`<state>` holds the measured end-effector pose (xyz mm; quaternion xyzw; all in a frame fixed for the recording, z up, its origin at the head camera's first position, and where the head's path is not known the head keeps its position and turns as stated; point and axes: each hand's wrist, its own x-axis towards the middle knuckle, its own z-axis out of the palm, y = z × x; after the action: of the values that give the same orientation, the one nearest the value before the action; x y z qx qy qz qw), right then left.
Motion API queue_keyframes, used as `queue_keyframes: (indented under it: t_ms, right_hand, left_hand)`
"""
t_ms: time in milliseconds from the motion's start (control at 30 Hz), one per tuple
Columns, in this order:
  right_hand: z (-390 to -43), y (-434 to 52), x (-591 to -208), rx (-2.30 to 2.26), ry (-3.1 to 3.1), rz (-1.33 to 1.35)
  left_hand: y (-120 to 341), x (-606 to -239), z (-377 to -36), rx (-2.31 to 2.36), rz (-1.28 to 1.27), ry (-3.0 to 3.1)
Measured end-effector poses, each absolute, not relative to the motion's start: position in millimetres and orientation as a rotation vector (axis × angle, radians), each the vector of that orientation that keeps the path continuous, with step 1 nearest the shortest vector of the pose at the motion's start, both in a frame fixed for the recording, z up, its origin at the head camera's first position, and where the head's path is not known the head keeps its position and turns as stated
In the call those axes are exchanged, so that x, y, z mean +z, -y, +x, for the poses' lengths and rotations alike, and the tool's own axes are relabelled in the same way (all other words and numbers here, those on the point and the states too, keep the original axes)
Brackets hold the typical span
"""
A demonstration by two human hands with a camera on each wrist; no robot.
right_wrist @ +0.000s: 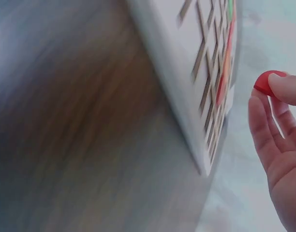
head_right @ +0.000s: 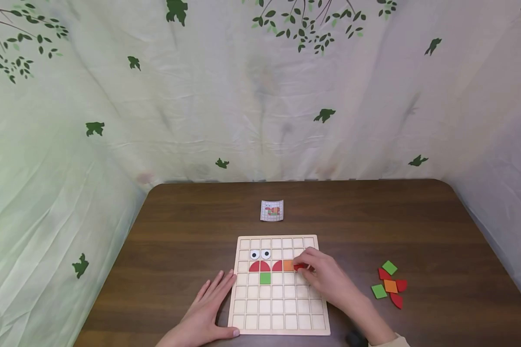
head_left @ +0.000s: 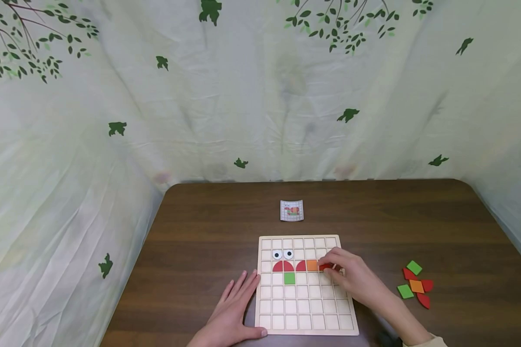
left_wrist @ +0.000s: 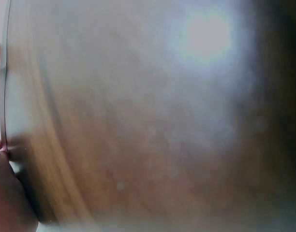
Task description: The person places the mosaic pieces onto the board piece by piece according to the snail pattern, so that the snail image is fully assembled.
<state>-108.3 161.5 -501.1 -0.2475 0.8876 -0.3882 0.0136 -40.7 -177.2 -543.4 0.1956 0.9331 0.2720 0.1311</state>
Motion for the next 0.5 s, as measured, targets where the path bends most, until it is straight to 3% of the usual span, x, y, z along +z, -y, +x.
queue_keyframes:
  t_ms: [500]
  right_hand:
    - [-117,-111,-498,-1.365,-2.56,-0.953]
  left_hand:
    - [176,-541,-41,0.814,0.541,-2.679]
